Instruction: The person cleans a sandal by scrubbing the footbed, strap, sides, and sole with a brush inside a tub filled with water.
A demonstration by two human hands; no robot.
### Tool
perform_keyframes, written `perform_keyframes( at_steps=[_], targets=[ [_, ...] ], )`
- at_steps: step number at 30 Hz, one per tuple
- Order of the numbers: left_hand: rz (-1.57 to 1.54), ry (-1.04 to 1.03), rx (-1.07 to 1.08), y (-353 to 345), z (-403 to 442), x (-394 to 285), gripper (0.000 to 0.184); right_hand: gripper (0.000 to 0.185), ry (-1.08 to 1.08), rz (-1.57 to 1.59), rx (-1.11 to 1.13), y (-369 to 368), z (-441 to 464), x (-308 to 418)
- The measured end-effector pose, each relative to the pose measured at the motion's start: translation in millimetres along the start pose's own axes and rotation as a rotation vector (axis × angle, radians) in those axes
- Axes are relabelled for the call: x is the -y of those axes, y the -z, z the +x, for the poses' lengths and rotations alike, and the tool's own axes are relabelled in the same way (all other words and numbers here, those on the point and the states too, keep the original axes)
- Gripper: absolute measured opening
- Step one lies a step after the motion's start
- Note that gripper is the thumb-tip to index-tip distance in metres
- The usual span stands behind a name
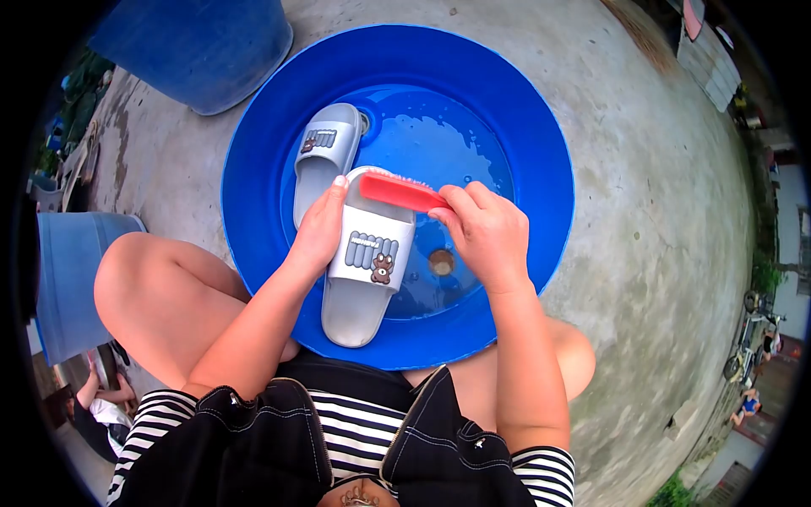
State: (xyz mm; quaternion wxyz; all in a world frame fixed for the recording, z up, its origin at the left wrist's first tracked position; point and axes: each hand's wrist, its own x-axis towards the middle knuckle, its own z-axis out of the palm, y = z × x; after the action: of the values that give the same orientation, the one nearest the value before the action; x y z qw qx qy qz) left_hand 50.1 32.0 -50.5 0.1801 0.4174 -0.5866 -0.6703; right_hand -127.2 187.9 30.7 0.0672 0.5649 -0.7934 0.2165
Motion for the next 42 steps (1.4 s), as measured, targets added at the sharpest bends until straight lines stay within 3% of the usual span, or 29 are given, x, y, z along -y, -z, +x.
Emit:
perform_keyframes(
  at_steps=[5,8,12,16,22,25,30,33,39,42],
  targets=[
    [0.017,0.042,0.035,1,1,-1,0.064,0.021,0.007,0.156,0.151,2,0,-4],
    [0.059,0.02,0.02,-2,-1,-3,0.065,0.021,-0.015,0.008,0.03,3,3,-1],
    [0.025,0.07,0.05,1,-3,-10,0.066,0.02,0.021,0.099,0.13,0,0,3],
    [0.056,0.018,0.051,-5,-3,-7,0.065,0.019,0.002,-0.017,0.049,10,6,-5],
    [0.064,0.015,0.058,-6,-2,-3,0.065,0.019,0.037,0.041,0.156,6,6,-8],
    [0.089,0.011,0.051,-4,-3,-3,0.065,0.019,0.035,0.013,0.086,-7,5,0],
    [0.096,0.007,0.062,-4,-2,-1,0.065,0.017,-0.139,0.071,0.251,16,7,-15],
    [0.166,-0.031,0.036,-10,-4,2,0.065,0.018,-0.174,0.082,0.313,18,6,-11],
    [0.095,-0.009,0.062,-2,0,2,0.064,0.021,-0.1,0.106,0.205,3,5,-2],
    [0.201,-0.074,0.001,-5,-4,-1,0.063,0.021,-0.209,0.016,0.35,26,9,-12]
  ],
)
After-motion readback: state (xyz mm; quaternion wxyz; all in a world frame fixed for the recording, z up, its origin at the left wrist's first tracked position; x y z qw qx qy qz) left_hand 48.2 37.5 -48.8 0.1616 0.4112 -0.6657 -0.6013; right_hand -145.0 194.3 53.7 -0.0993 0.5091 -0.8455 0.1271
